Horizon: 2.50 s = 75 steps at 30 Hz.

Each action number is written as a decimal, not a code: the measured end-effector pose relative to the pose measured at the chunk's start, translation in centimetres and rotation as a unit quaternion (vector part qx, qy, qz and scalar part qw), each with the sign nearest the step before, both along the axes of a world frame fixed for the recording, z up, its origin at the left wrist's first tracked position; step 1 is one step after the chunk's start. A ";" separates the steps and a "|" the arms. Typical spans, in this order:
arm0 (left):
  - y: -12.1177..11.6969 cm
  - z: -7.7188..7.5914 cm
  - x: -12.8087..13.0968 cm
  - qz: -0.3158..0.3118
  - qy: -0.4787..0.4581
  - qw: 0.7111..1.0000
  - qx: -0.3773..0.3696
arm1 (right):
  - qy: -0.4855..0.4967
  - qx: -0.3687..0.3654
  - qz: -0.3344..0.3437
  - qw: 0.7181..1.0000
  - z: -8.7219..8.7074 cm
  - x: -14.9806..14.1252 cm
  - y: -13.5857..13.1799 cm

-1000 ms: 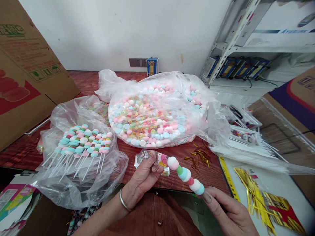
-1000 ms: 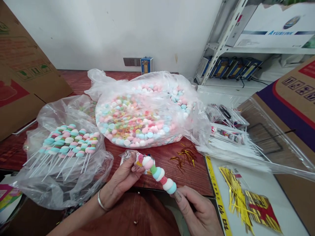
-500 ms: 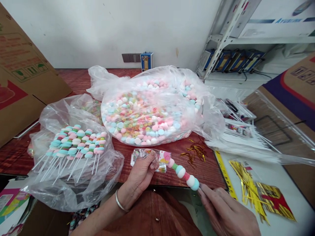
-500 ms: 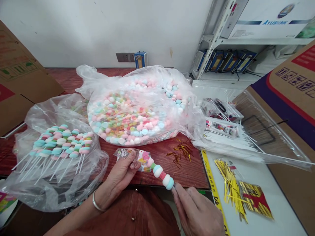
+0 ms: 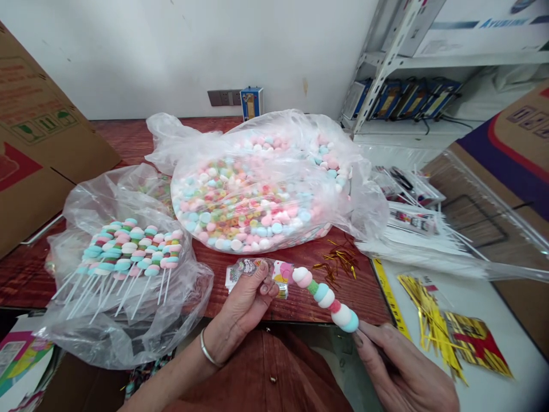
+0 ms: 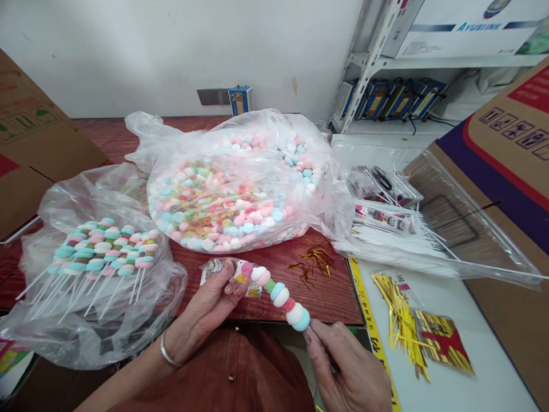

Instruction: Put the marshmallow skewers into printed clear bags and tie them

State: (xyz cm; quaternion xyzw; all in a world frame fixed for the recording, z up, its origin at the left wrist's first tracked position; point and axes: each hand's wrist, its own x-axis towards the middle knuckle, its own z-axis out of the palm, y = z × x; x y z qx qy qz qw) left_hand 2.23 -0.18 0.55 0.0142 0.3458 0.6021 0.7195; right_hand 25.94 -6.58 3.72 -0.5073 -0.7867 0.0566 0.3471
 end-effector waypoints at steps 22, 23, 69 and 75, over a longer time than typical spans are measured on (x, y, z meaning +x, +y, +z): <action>1.0 0.5 0.3 0.059 0.220 0.972 0.064 | -0.145 0.116 0.037 0.982 0.2 0.9 0.1; 1.0 0.4 0.3 0.059 0.214 0.973 0.061 | -0.138 0.115 0.040 0.983 0.1 0.9 0.1; 0.7 3.1 2.2 0.027 -0.015 0.999 0.034 | 0.146 0.003 0.017 0.989 -3.1 -7.4 0.5; 0.7 3.1 2.4 0.003 -0.010 1.000 0.024 | 0.030 0.111 -0.004 0.993 -3.2 -7.7 1.2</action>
